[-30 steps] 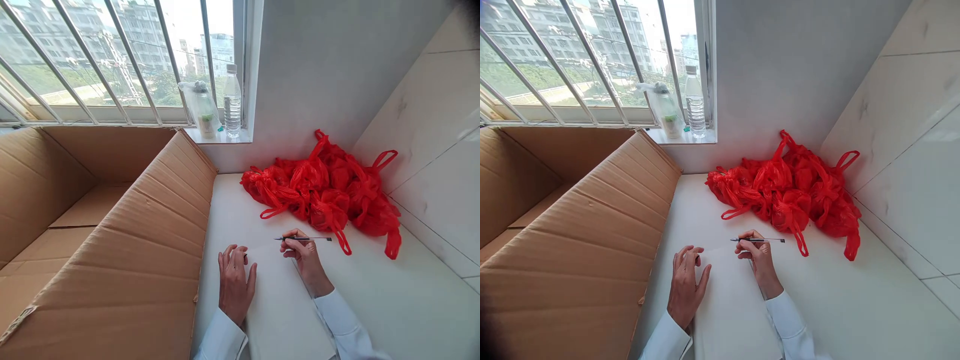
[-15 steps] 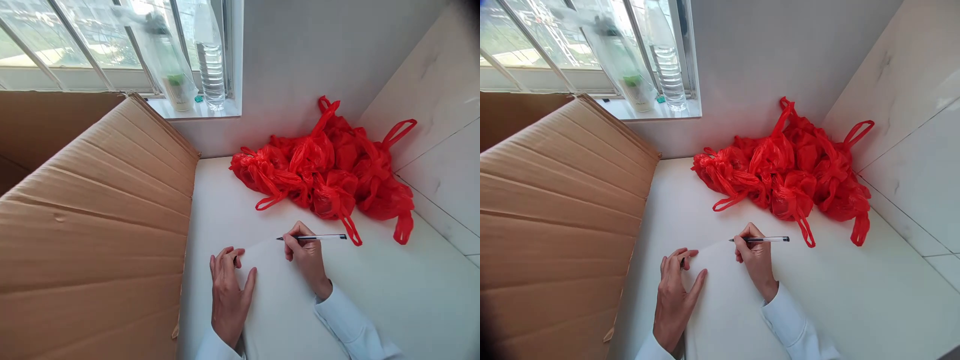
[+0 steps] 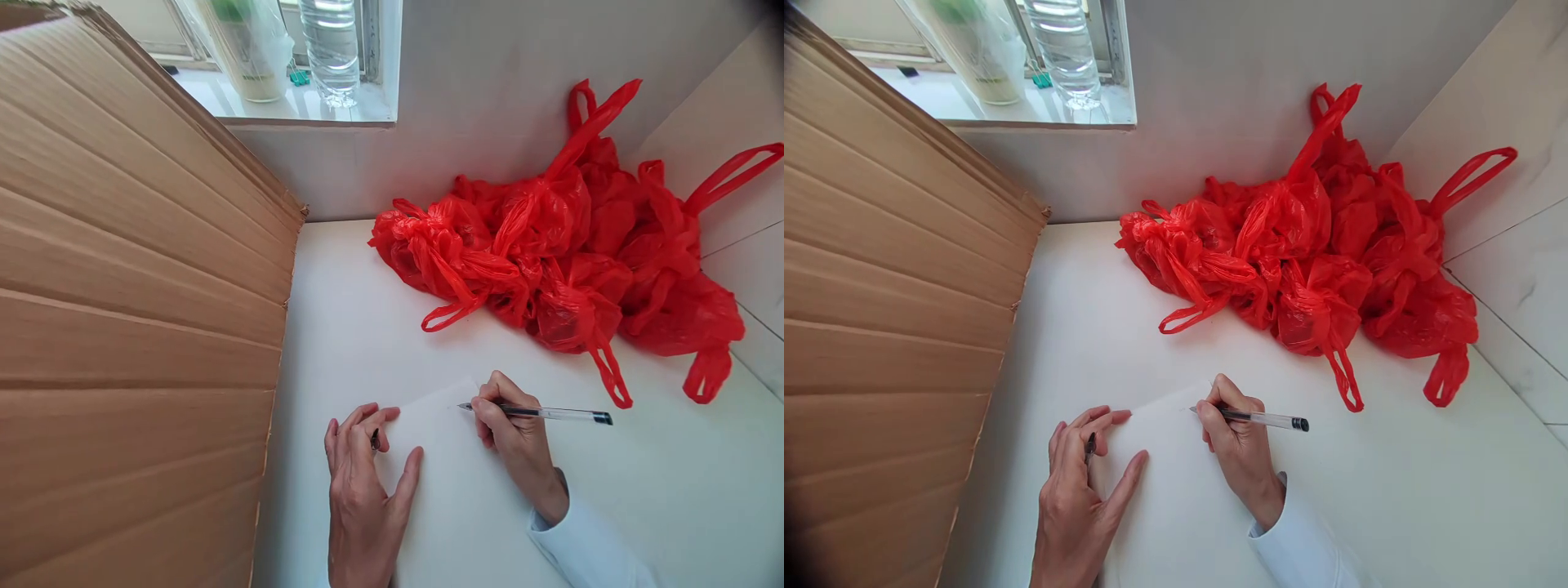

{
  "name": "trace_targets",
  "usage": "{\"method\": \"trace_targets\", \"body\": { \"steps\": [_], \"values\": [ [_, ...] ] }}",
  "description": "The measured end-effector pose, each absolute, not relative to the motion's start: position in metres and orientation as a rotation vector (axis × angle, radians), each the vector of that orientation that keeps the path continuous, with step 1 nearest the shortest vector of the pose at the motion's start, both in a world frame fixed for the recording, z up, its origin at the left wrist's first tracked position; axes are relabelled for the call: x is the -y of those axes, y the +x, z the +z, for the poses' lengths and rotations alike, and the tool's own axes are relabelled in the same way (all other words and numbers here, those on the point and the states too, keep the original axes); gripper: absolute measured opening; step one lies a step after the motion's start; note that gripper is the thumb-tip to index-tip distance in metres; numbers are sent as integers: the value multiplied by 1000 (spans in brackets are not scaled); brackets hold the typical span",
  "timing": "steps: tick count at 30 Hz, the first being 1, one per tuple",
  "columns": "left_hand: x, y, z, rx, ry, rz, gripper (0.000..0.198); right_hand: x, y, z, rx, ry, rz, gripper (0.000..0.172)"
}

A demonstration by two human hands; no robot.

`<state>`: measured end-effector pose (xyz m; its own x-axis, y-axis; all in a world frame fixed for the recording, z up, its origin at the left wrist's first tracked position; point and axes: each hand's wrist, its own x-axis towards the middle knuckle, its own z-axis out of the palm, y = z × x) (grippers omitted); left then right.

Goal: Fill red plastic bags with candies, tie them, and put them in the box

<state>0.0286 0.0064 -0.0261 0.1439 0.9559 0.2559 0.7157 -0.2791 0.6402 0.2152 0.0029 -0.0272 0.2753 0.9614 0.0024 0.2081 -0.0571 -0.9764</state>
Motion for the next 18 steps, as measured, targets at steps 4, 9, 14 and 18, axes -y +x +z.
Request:
{"method": "trace_targets", "body": {
  "steps": [4, 9, 14, 18],
  "values": [
    [-5, 28, -27, -1626, 2062, 880, 32, 0, 217, -30, 1142, -1524, 879, 27],
    [-4, 28, -27, -1635, 2068, 867, 33, 1, 219, -29, 1208, -1521, 860, 28],
    [-6, 27, -28, -1631, 2080, 886, 32, 1, 220, -29, 1288, -1538, 860, 27],
    [-6, 26, -29, -1637, 2065, 875, 32, 1, 219, -29, 1277, -1559, 879, 27]
  ]
}}
